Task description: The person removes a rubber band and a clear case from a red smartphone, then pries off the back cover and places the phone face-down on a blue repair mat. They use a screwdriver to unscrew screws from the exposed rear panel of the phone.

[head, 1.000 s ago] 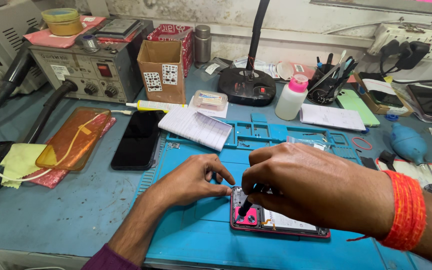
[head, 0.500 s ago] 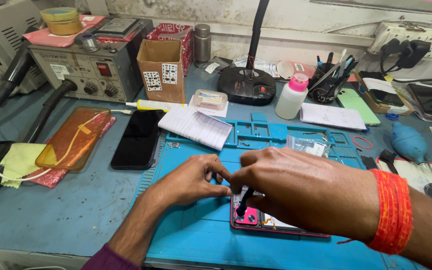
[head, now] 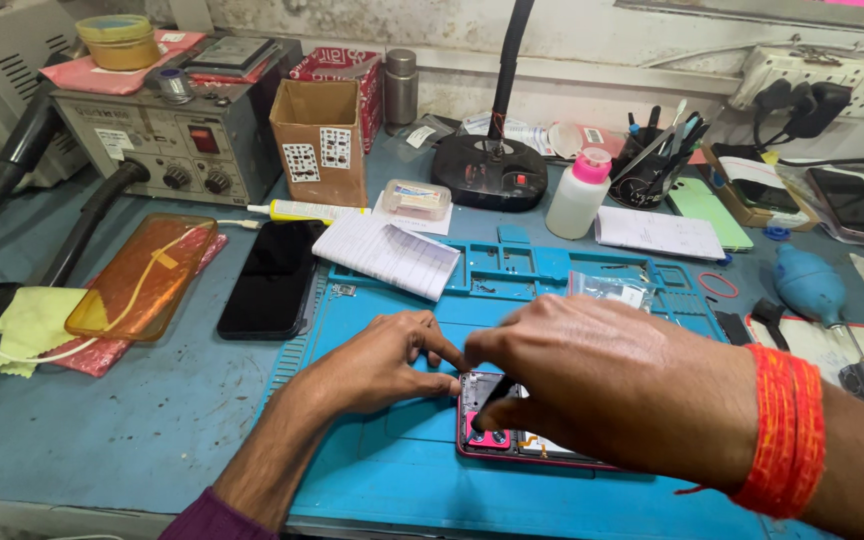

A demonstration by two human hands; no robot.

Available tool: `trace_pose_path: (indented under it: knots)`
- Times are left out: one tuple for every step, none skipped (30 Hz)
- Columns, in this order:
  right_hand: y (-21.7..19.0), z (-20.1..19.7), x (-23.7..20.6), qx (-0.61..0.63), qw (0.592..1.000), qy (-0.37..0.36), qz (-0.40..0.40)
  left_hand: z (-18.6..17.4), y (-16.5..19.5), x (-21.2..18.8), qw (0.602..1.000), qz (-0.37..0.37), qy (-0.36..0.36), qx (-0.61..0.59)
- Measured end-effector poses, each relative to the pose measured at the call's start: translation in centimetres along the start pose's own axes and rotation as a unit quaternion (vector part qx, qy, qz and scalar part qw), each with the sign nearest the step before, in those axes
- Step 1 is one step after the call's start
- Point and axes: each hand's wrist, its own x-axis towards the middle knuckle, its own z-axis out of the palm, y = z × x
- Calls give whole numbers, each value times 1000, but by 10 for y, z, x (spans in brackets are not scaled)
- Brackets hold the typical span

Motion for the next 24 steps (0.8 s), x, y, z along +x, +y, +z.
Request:
trace_pose_path:
  knots:
    - [-1,0,0,-22,998,-32,48,0,0,0,1000,-4,-4,0]
    - [-2,0,0,-13,1000,-20,8,0,0,-1,1000,-9,-8,1]
    - [-3,-1,0,-4,1000,-8,-30,0,0,-1,1000,-13,-13,1]
    - [-3,-1,-2,5,998,4,-68,0,0,0,1000,-11,-10,4]
    - [-3,-1,-3,61,987,69,-128,0,0,1,1000,-9,-8,7]
    - [-3,-1,-4,117,966,133,-188,0,0,0,1000,-8,-5,10]
    - [-3,-1,-6,173,934,195,-246,0,0,-1,1000,-16,-5,6]
    - [-2,-1,-5,126,965,141,-183,0,0,-1,1000,-22,-7,3]
    - [-2,-2,-4,78,987,85,-116,0,1,-1,1000,-26,-8,-1]
    - [-1,-2,-4,29,998,28,-50,-1,1,-1,1000,-19,-14,-3]
    - [-1,-2,-4,30,998,20,-54,-1,0,-1,1000,-12,-20,-4]
    - [-1,-1,-4,32,998,13,-58,-2,0,-2,1000,-6,-25,-5]
    - [-2,-1,-4,33,997,5,-63,-2,0,-2,1000,-2,-23,-9]
    - [-2,-1,-6,75,988,50,-127,-2,-1,-2,1000,2,-23,-13]
    - [-2,0,-8,117,970,96,-191,-2,-1,-3,1000,6,-22,-16]
    - [-2,0,-8,157,944,141,-254,-2,-2,-3,1000,2,-19,-20]
    - [-3,1,-6,130,964,119,-198,-2,-2,-3,1000,-2,-16,-25]
    - [-3,2,-5,101,980,95,-139,-2,-3,-3,999,-3,-14,-29]
    - [-3,2,-4,72,992,72,-80,-1,-3,-2,999,1,-17,-30]
    - [-3,3,-4,49,996,41,-69,-1,-3,-3,999,5,-20,-29]
    - [-3,4,-5,27,998,10,-58,-1,-3,-3,999,9,-23,-29]
    - [-2,4,-6,4,999,-23,-47,-1,-4,-3,999,11,-24,-30]
    - [-2,5,-7,48,993,32,-103,0,-3,-2,999,13,-23,-31]
    - [-3,5,-9,92,979,87,-160,-1,-3,-3,999,14,-22,-32]
